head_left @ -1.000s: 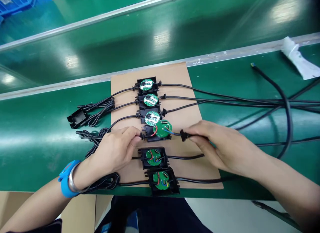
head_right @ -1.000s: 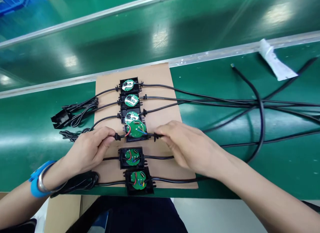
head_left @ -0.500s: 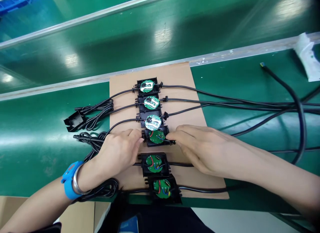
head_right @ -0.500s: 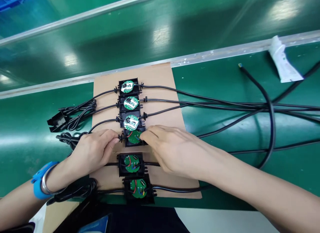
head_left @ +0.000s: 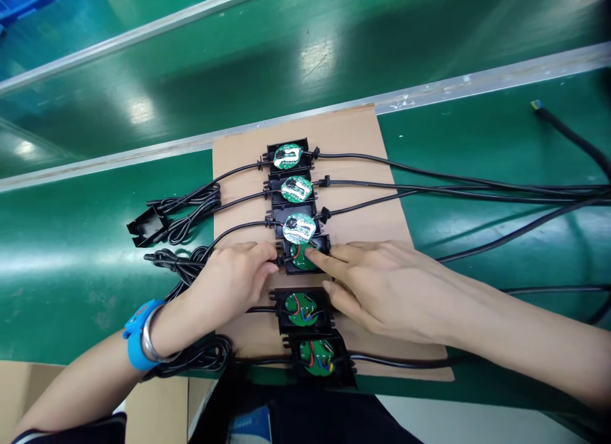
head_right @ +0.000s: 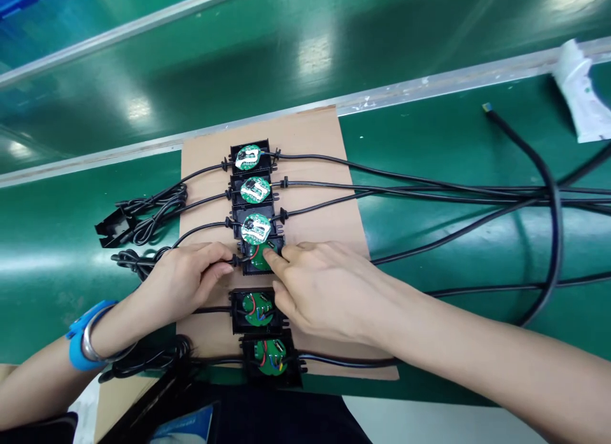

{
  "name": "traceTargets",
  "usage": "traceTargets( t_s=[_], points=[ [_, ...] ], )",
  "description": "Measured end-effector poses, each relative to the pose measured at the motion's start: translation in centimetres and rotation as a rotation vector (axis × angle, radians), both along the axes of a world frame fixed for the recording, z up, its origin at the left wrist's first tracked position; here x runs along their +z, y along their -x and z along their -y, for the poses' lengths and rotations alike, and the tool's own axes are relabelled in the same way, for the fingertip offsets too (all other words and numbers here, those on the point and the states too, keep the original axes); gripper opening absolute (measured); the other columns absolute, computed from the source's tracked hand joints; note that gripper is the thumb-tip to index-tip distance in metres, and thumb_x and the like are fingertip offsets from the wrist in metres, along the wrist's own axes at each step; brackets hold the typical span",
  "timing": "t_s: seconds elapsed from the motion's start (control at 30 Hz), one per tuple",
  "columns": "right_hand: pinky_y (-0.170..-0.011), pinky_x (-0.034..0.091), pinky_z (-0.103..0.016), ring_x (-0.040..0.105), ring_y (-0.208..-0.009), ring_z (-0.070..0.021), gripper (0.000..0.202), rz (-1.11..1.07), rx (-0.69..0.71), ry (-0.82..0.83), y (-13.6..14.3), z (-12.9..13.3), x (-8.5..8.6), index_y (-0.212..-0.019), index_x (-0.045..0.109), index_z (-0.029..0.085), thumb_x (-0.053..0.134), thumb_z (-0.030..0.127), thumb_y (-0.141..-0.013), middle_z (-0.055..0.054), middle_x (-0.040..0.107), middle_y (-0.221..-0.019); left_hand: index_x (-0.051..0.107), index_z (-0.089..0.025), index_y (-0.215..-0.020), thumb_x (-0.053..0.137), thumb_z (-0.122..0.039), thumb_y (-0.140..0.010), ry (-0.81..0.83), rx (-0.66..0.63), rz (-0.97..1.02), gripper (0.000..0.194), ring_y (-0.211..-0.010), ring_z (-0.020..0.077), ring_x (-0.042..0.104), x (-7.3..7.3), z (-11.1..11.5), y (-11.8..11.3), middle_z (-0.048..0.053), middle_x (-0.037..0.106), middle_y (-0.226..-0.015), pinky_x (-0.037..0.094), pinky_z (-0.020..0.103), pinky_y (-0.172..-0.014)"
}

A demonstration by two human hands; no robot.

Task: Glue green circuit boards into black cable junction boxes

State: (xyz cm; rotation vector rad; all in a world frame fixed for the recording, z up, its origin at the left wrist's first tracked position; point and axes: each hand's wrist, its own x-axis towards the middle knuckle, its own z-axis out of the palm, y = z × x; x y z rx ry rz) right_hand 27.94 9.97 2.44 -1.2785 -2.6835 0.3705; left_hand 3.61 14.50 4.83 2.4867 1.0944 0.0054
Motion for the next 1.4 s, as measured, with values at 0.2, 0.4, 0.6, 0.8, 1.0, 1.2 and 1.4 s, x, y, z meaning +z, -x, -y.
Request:
traceTargets(
  t_s=[0.2, 0.4, 0.6, 0.8, 1.0, 1.2, 1.4],
  points=[
    [-0.053, 0.035, -0.033, 0.063, -0.062, -0.0167, 0.038, -0.027, -0.021, -0.021, 0.2, 0.2, -0.6, -0.122, 0.071, 0.014, 0.050, 0.023, -0.091, -0.004, 0.073, -0.083, 0.070, -0.020, -0.085, 0.070, -0.015, -0.086, 0.190, 0.084, 0.143, 0.005, -0.074, 0.0139, 0.065, 0.4, -0.9, -0.2, -0.002, 0.071, -0.080, 0.051, 0.026, -0.070],
    [-0.054, 0.034, -0.033, 0.065, -0.064, -0.0173, 0.032, -0.063, -0.047, 0.035, 0.4, 0.5, -0.4, -0.112, 0.072, 0.016, 0.049, 0.022, -0.091, -0.004, 0.074, -0.085, 0.061, -0.017, -0.072, 0.056, -0.012, -0.088, -0.250, -0.041, 0.190, 0.018, -0.070, 0.0157, 0.053, -0.8, 0.7, -0.4, 0.002, 0.057, -0.073, 0.044, 0.028, -0.062],
    [-0.056, 0.035, -0.032, 0.066, -0.066, -0.0185, 0.032, -0.037, -0.047, 0.126, 0.7, 0.0, 0.2, -0.111, 0.072, 0.015, 0.050, 0.020, -0.089, -0.005, 0.074, -0.085, 0.057, -0.019, -0.071, 0.052, -0.005, -0.088, -0.602, -0.195, -0.085, 0.023, -0.068, 0.0199, 0.046, -1.2, 2.2, -1.1, 0.003, 0.054, -0.069, 0.032, 0.033, -0.053],
    [-0.058, 0.036, -0.032, 0.067, -0.071, -0.0206, 0.032, -0.044, -0.078, 0.174, 0.9, 0.0, 0.3, -0.111, 0.073, 0.016, 0.050, 0.023, -0.091, -0.007, 0.075, -0.090, 0.058, -0.019, -0.073, 0.049, -0.004, -0.090, -0.638, -0.231, -0.097, 0.024, -0.068, 0.0204, 0.048, -1.6, 2.4, -0.7, 0.003, 0.056, -0.070, 0.038, 0.034, -0.055],
    [-0.060, 0.035, -0.032, 0.066, -0.073, -0.0222, 0.030, -0.037, -0.072, 0.222, 1.0, -0.2, 0.6, -0.106, 0.076, 0.017, 0.051, 0.025, -0.091, -0.009, 0.074, -0.090, 0.065, -0.015, -0.107, 0.058, -0.016, -0.095, -0.347, -0.088, 0.070, 0.014, -0.088, 0.0176, 0.064, -0.2, 1.5, 0.2, 0.005, 0.069, -0.095, 0.056, 0.030, -0.079],
    [-0.056, 0.031, -0.031, 0.061, -0.066, -0.0186, 0.027, -0.062, -0.048, 0.164, 0.9, -0.2, 0.7, -0.105, 0.075, 0.015, 0.053, 0.022, -0.090, -0.009, 0.073, -0.085, 0.054, 0.004, -0.133, 0.044, 0.000, -0.088, -0.548, -0.292, -0.336, 0.046, -0.083, 0.0229, 0.067, 0.3, 4.6, -1.9, 0.016, 0.069, -0.097, 0.059, 0.033, -0.064],
    [-0.057, 0.033, -0.034, 0.066, -0.070, -0.0220, 0.030, -0.042, -0.047, 0.208, 0.9, 0.0, 0.6, -0.107, 0.074, 0.016, 0.051, 0.023, -0.090, -0.007, 0.073, -0.087, 0.060, 0.011, -0.123, 0.047, 0.006, -0.083, -0.671, -0.296, -0.580, 0.043, -0.063, 0.0210, 0.064, 0.0, 6.1, -4.5, 0.012, 0.063, -0.073, 0.048, 0.026, -0.043]
  ],
)
